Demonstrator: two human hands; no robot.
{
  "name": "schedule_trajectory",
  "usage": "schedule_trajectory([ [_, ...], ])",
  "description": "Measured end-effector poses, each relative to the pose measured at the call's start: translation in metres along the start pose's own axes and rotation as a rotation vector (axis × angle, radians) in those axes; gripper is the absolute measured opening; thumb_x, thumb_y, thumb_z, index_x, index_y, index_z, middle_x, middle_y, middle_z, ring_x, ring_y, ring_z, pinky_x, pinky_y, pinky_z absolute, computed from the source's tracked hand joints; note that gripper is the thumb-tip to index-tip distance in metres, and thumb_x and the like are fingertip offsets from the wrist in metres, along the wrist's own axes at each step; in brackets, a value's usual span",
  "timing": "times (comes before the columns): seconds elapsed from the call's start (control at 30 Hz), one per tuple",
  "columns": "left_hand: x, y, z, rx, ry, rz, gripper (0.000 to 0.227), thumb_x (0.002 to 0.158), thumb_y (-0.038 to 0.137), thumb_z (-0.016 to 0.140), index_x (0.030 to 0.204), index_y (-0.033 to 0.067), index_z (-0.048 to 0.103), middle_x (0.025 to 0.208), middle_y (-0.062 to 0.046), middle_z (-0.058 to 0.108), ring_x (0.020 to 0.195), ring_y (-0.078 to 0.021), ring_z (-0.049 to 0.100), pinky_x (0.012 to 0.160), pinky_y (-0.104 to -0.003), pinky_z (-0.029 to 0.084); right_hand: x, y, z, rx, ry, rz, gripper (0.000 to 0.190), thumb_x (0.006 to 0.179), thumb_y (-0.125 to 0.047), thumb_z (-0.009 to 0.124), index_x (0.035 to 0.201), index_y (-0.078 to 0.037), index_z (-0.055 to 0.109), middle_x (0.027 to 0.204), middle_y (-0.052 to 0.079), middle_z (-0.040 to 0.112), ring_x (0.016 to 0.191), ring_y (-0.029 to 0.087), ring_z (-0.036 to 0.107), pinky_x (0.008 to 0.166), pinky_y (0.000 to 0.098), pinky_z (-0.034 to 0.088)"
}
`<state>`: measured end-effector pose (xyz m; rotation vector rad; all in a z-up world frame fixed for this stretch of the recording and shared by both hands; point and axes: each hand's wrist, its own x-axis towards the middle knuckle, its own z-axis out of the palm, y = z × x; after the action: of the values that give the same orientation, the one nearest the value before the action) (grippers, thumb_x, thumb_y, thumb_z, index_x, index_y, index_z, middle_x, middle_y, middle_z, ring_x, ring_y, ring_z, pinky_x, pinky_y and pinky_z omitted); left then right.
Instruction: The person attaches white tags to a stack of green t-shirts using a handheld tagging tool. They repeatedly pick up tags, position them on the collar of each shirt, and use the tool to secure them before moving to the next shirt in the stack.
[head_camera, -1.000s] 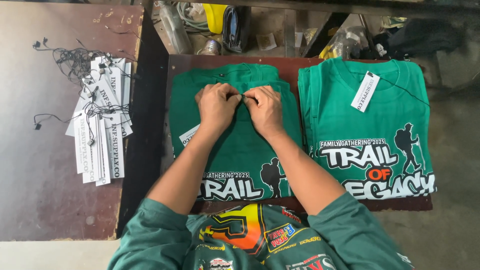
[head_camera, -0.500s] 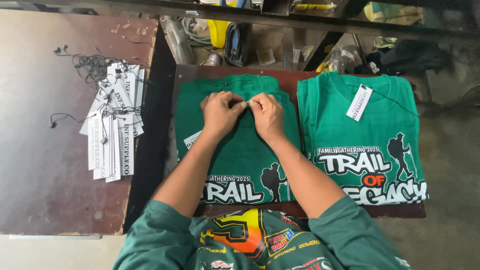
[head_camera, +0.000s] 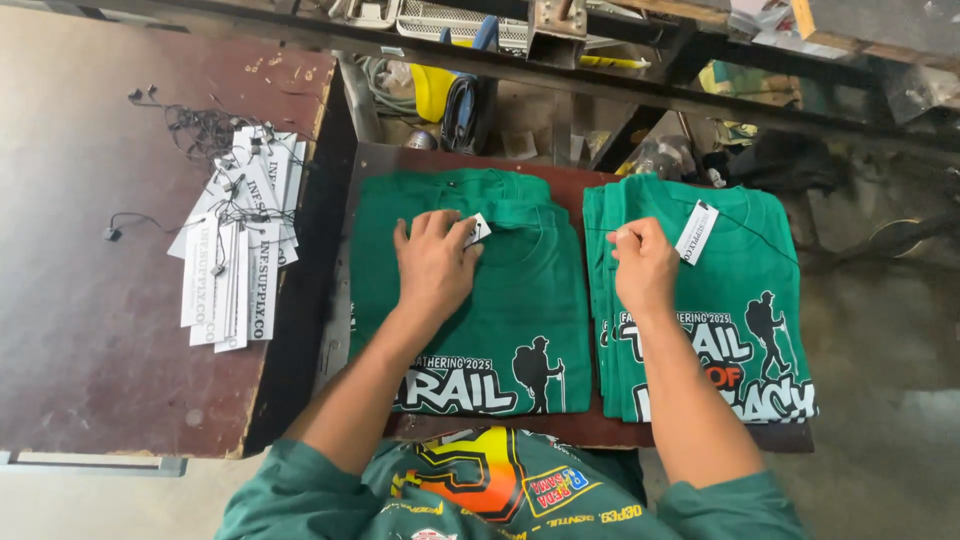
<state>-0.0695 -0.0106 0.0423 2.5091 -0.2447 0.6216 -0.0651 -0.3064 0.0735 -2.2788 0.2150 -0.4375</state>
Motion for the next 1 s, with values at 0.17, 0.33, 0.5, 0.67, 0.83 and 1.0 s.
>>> schedule_trajectory([
  [0.17,0.034,-0.037,0.083,0.178,0.055,-0.026,0.021,0.099,0.027,0.063,0.119,0.0248,0.069,0.11,0.004,0.064,0.122,-0.02,0.058,0.105,-0.058,0.04,-0.006,0.018,0.004,0.024,0.073,-0.053,0.008,0.098,-0.011,0.059,0.094,-0.008,0.065,0.092,0.008,0.078,0.079,0.025,0.075,0.074,0.0388,0.06],
  [0.33,0.091,-0.037,0.085,0.278,-0.356,-0.019,0.015,0.079,0.034,0.068,0.09,0.0298,0.077,0.091,0.003,0.066,0.1,-0.0274,0.061,0.087,-0.058,0.04,-0.008,0.019,0.005,-0.053,0.104,-0.212,0.006,0.099,-0.01,0.065,0.093,-0.009,0.067,0.091,0.008,0.078,0.089,0.033,0.074,0.079,0.0458,0.056],
  [0.5,0.106,-0.023,0.066,0.274,-0.501,0.06,0.016,0.074,0.025,0.065,0.082,0.0269,0.079,0.083,-0.001,0.069,0.093,-0.0303,0.068,0.083,-0.054,0.041,-0.007,0.026,0.004,-0.121,0.111,-0.278,0.008,0.099,-0.012,0.067,0.091,-0.012,0.065,0.089,0.009,0.077,0.088,0.036,0.072,0.081,0.0474,0.056],
  [0.67,0.109,-0.004,0.066,0.274,-0.588,0.118,0.018,0.074,0.026,0.061,0.085,0.0211,0.076,0.085,-0.001,0.074,0.089,-0.0294,0.074,0.085,-0.051,0.039,-0.001,0.028,0.006,-0.128,0.114,-0.275,0.008,0.099,-0.011,0.065,0.092,-0.011,0.063,0.089,0.009,0.076,0.087,0.037,0.071,0.08,0.0484,0.054],
  [0.83,0.112,0.008,0.037,0.151,-0.745,-0.004,0.031,0.072,0.037,0.076,0.096,0.017,0.078,0.098,-0.009,0.076,0.102,-0.0355,0.073,0.089,-0.053,0.047,-0.004,0.031,0.006,-0.112,0.116,-0.257,0.009,0.099,-0.009,0.066,0.091,-0.012,0.064,0.088,0.007,0.075,0.086,0.035,0.07,0.08,0.0458,0.054],
  [1.0,0.128,0.001,0.042,0.064,-0.79,-0.123,0.018,0.078,0.023,0.07,0.092,0.0191,0.081,0.097,-0.011,0.077,0.103,-0.0387,0.073,0.09,-0.052,0.054,-0.001,0.034,0.007,-0.089,0.134,-0.264,0.01,0.099,-0.01,0.067,0.09,-0.013,0.064,0.088,0.006,0.076,0.085,0.034,0.071,0.08,0.0439,0.055],
])
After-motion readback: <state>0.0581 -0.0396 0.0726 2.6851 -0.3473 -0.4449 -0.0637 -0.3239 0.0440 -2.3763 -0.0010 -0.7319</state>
